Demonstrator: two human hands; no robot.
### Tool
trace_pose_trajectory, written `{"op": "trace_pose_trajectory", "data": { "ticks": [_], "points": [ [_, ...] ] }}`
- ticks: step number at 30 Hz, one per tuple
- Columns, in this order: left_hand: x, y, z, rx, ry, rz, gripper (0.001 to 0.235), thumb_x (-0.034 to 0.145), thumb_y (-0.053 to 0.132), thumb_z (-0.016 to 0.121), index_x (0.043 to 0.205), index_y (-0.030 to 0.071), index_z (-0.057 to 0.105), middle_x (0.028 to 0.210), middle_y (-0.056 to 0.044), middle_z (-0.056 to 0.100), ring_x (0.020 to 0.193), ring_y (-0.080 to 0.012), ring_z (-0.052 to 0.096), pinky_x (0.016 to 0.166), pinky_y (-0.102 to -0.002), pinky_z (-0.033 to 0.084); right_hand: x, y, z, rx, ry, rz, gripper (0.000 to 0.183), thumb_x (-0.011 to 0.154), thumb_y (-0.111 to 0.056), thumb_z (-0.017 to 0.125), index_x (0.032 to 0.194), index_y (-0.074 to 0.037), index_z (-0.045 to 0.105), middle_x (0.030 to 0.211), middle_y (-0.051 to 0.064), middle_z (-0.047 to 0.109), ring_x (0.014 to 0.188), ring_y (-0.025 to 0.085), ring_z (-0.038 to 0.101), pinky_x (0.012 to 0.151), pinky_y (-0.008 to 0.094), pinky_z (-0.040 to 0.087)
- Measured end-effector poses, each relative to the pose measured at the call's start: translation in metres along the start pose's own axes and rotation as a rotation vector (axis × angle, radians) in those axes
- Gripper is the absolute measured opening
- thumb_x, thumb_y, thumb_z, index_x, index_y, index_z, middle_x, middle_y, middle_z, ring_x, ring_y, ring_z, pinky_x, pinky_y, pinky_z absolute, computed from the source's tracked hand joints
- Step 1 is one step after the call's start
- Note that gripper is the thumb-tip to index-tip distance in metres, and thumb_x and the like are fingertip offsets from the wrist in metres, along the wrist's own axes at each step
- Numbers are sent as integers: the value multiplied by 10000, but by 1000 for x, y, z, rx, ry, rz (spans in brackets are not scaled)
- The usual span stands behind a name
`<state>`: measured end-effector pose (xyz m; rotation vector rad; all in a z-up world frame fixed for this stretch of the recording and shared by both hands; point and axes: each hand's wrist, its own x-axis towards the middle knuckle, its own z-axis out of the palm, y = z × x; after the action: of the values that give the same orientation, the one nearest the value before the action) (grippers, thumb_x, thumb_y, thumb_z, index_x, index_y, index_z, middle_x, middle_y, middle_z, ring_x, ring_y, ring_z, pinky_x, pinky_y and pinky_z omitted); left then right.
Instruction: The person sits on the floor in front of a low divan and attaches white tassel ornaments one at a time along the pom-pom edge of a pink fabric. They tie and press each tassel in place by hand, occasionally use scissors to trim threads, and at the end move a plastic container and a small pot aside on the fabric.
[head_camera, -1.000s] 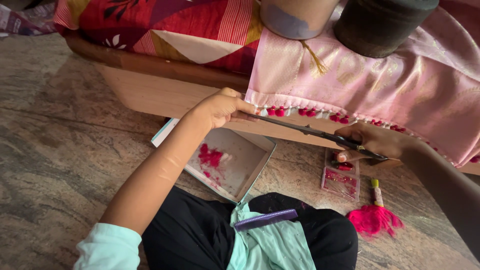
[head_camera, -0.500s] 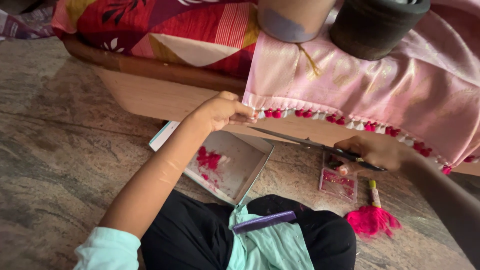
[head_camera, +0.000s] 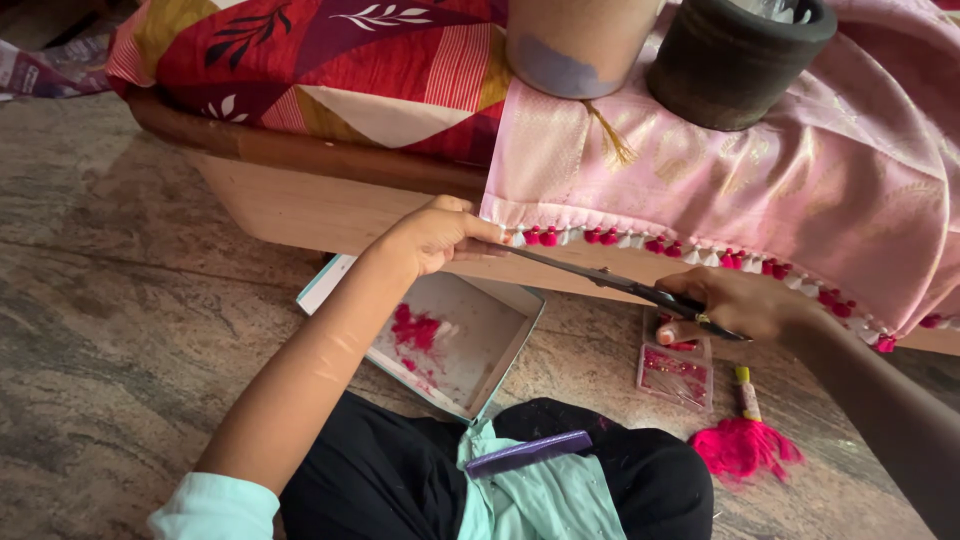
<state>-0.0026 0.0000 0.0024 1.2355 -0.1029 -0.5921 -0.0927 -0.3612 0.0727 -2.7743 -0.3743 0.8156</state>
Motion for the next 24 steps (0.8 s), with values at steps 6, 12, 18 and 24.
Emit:
{"op": "trace_pose_trajectory", "data": {
  "ticks": [6,12,18,24],
  "points": [
    [2,-3,0,8,-1,-2,280,804,-18,751,1063,-95,677,1028,-201,769,913,-272,775,888,-344,638,-9,-18,-4,-43,24,60,558,735,-664,746,930,-145,687,708,22,670,744,195,642,717,407,468],
    [5,-5,0,-36,-5,15,260,803,-43,743,1042,-105,661,1013,-208,762,904,-288,777,867,-370,603,-7,-7,0,-135,28,25,570,769,-688,716,918,-139,679,693,37,629,722,212,630,699,429,474],
    [7,-7,-3,-12,4,16,266,799,-32,743,1048,-85,665,1001,-197,771,905,-269,781,879,-364,622,-12,-4,1,-182,0,-27,620,715,-730,700,916,-144,696,705,51,628,705,213,628,688,444,482],
    [7,-9,-5,83,11,-6,261,802,60,761,1044,-22,708,979,-136,794,885,-214,776,871,-316,602,-11,1,4,-206,0,-56,656,671,-761,684,979,-182,695,714,3,670,724,179,646,697,428,494]
  ]
}}
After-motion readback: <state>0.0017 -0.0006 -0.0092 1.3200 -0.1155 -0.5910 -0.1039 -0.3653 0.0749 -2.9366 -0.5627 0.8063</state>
